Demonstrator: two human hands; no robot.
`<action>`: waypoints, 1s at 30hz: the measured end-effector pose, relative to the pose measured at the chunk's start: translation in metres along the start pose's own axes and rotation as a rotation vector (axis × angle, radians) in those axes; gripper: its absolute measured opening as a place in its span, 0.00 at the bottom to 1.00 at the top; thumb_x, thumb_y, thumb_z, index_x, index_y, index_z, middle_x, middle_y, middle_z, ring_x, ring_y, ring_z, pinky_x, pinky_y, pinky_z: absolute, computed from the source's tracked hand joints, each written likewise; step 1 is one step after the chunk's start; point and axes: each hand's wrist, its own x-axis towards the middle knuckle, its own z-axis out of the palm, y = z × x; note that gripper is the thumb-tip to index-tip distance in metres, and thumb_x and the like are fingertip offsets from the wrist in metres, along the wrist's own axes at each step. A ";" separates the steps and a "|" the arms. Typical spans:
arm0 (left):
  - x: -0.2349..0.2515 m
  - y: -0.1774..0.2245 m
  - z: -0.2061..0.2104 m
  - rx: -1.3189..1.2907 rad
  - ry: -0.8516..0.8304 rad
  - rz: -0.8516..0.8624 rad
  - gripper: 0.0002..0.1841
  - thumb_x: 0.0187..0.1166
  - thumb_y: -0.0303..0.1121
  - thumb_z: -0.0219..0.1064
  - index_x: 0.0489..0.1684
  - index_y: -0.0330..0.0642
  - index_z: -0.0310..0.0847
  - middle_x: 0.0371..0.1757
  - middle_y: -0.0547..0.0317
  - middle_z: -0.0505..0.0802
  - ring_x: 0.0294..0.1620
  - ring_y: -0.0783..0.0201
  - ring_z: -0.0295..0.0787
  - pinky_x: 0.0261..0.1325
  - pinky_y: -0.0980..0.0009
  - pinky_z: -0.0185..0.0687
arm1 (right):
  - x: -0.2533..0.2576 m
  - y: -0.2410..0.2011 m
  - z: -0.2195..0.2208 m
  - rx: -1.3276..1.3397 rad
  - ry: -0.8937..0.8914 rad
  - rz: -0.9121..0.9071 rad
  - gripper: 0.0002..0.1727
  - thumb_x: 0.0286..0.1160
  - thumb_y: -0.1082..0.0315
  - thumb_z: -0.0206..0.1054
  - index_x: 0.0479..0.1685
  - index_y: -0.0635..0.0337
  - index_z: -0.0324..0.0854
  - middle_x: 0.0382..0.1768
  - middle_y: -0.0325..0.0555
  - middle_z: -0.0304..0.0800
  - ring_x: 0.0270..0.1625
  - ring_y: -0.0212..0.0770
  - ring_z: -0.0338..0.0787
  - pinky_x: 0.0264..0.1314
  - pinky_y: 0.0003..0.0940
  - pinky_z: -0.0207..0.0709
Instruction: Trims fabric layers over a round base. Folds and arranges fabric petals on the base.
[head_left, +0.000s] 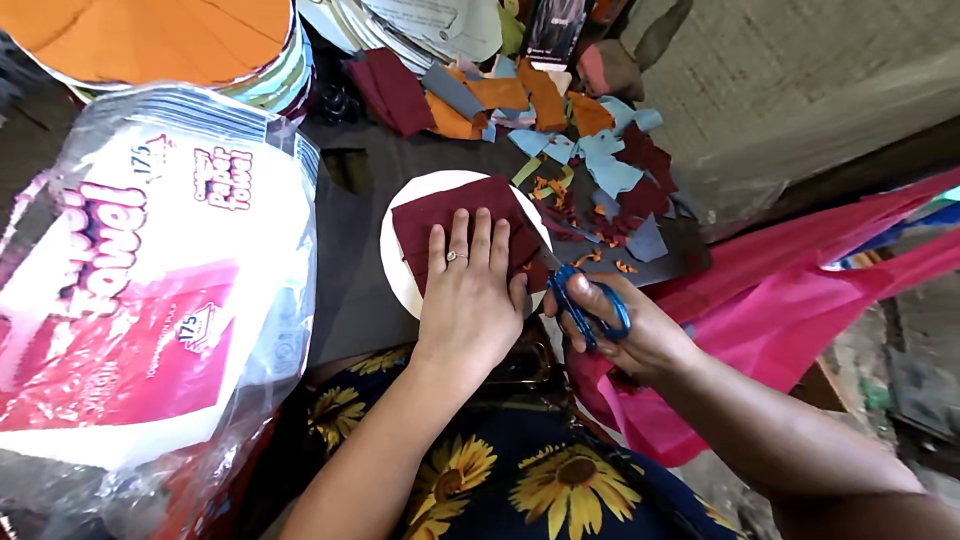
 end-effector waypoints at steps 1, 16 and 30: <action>0.000 0.000 0.000 0.001 0.000 -0.001 0.34 0.91 0.51 0.42 0.92 0.41 0.59 0.93 0.47 0.61 0.96 0.45 0.46 0.92 0.40 0.33 | 0.001 -0.001 -0.001 -0.007 -0.003 -0.001 0.20 0.83 0.47 0.64 0.33 0.54 0.86 0.12 0.27 0.80 0.10 0.17 0.72 0.13 0.09 0.62; 0.000 0.001 0.000 -0.007 0.001 -0.011 0.34 0.92 0.53 0.41 0.92 0.42 0.59 0.94 0.48 0.60 0.96 0.47 0.46 0.93 0.41 0.32 | 0.008 -0.010 0.004 -0.179 0.071 0.026 0.14 0.85 0.64 0.60 0.28 0.54 0.82 0.10 0.26 0.75 0.10 0.17 0.69 0.14 0.10 0.61; 0.001 0.001 0.002 -0.014 0.024 -0.012 0.34 0.91 0.52 0.40 0.91 0.41 0.61 0.93 0.49 0.62 0.96 0.47 0.47 0.93 0.41 0.34 | 0.017 -0.023 -0.004 -0.101 -0.030 0.060 0.22 0.87 0.49 0.57 0.31 0.55 0.83 0.12 0.30 0.79 0.09 0.19 0.72 0.12 0.10 0.62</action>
